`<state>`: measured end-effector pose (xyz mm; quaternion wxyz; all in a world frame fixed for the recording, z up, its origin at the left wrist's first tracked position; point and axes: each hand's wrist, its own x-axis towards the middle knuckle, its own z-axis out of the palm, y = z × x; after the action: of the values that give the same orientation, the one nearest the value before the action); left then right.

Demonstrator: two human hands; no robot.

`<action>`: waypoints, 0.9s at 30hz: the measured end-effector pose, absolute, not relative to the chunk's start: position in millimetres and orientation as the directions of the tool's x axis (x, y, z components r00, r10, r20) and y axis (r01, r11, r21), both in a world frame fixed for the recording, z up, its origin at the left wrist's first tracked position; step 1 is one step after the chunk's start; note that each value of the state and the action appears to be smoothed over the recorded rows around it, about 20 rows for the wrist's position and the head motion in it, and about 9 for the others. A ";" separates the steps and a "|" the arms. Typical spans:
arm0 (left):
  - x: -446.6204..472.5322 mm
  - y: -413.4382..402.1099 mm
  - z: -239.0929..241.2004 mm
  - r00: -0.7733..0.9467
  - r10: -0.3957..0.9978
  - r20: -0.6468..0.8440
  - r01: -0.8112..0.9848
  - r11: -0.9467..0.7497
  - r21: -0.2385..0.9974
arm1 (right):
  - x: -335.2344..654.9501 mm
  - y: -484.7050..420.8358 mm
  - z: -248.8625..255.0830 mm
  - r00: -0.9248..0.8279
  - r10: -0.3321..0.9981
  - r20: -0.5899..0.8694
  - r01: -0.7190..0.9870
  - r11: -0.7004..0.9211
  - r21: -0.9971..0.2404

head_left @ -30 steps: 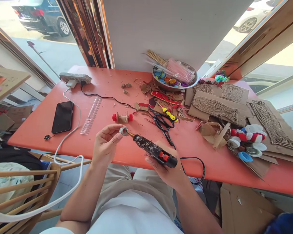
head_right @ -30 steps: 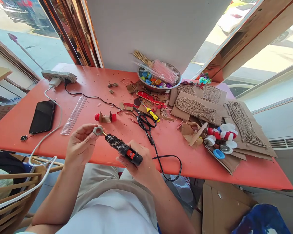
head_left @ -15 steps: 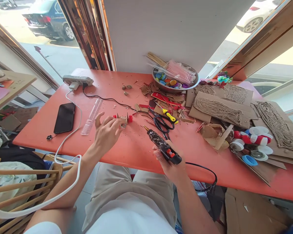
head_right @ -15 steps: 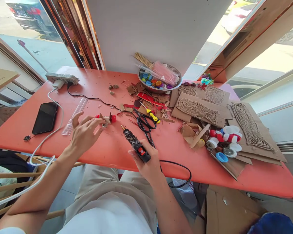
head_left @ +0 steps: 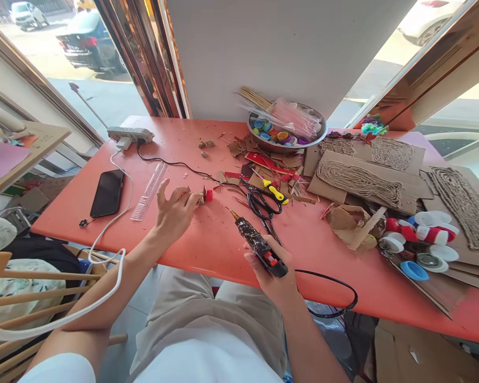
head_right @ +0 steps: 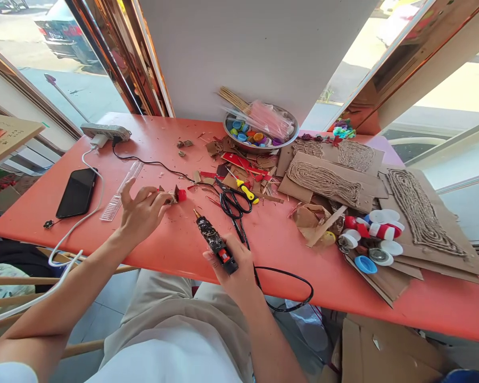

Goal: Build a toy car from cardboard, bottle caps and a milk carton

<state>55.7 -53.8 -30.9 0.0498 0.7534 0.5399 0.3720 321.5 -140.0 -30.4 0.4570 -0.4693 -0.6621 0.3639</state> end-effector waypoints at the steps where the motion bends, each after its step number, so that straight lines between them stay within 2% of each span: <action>1: 55.6 -53.4 -30.9 0.130 0.853 0.506 0.771 -0.407 0.489 | 321.8 -140.6 -30.9 -0.140 0.953 0.269 0.286 0.299 -0.911; 5: 55.6 -51.7 -32.4 0.124 0.858 0.498 0.769 -0.400 0.498 | 322.1 -141.5 -31.2 -0.156 0.945 0.286 0.273 0.320 -0.907; 11: 51.8 -51.6 -30.9 0.189 0.832 0.521 0.829 -0.420 0.370 | 320.3 -140.4 -27.1 -0.156 0.944 0.292 0.275 0.325 -0.905; 14: 46.7 -47.6 -16.3 0.239 0.887 0.396 0.881 -0.369 0.296 | 320.7 -140.5 -27.8 -0.150 0.943 0.296 0.282 0.327 -0.902; 18: 42.8 -34.2 9.2 0.321 0.942 0.094 0.927 -0.333 0.171 | 323.9 -140.9 -32.4 -0.173 0.946 0.272 0.284 0.313 -0.906; 20: 42.8 -26.6 17.8 0.346 0.938 -0.002 0.928 -0.342 0.147 | 325.2 -141.0 -34.2 -0.181 0.946 0.267 0.275 0.310 -0.910; 23: 42.7 -17.2 23.3 0.388 0.919 -0.071 0.912 -0.372 0.171 | 324.9 -140.9 -34.2 -0.176 0.943 0.283 0.254 0.322 -0.912; 27: 39.5 -9.3 22.8 0.430 0.900 -0.076 0.887 -0.406 0.218 | 322.2 -140.1 -30.4 -0.161 0.936 0.312 0.245 0.344 -0.906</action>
<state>39.5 -9.3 22.8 0.1134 0.8380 0.5331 0.0267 322.2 -140.1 -30.4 0.4737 -0.4416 -0.6690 0.3648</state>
